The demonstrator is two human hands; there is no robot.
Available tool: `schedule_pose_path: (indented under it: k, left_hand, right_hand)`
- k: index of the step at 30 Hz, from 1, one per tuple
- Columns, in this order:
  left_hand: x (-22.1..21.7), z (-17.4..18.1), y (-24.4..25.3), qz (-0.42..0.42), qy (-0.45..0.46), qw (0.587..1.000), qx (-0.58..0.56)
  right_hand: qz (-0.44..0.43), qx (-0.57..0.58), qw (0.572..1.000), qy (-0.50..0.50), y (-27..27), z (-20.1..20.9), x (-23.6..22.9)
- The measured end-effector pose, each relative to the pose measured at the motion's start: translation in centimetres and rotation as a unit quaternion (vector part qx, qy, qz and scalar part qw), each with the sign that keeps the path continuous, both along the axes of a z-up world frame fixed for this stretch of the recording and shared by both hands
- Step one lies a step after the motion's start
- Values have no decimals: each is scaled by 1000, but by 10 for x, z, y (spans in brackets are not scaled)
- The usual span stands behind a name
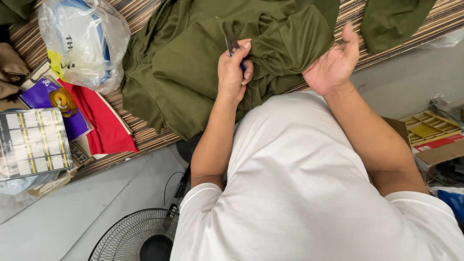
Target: Trimming loose threads from a green shirt using thread nippers
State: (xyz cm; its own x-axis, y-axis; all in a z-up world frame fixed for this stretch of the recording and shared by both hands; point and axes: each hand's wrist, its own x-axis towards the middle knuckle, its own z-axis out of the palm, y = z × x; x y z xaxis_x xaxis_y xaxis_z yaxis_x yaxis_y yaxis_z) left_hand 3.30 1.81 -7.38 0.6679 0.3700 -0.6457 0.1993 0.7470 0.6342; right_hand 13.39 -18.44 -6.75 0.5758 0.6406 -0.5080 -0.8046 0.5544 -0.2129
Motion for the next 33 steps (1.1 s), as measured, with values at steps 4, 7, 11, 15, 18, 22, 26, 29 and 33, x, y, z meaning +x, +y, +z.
schedule_pose_path:
  k: [4,7,11,15,18,22,26,29,33]
  left_hand:
    - [1,29,-1,-143,89,954,249]
    - [-1,31,-5,-149,113,884,429]
    - [3,4,-10,-169,45,777,605]
    - [17,14,-20,-255,86,757,595]
    - [26,3,-18,-288,167,738,587]
    - [25,13,-8,-200,52,887,414]
    - [37,47,-17,-147,95,932,318]
    - [40,6,-29,-217,78,829,510]
    - [49,-2,-46,-206,94,761,608]
  right_hand:
    - [33,22,995,-90,2,4,0]
    - [23,23,992,-118,-9,-21,-2]
    - [6,0,983,-184,-6,-15,-2]
    - [32,-62,978,-196,1,13,-7]
    - [48,-113,965,-231,-4,8,-7]
    - [30,-188,926,-326,-23,-1,-2]
    - [64,-192,897,-392,-31,7,12]
    - [60,-160,918,-357,-32,5,17]
    - [78,-185,889,-411,-45,-8,30]
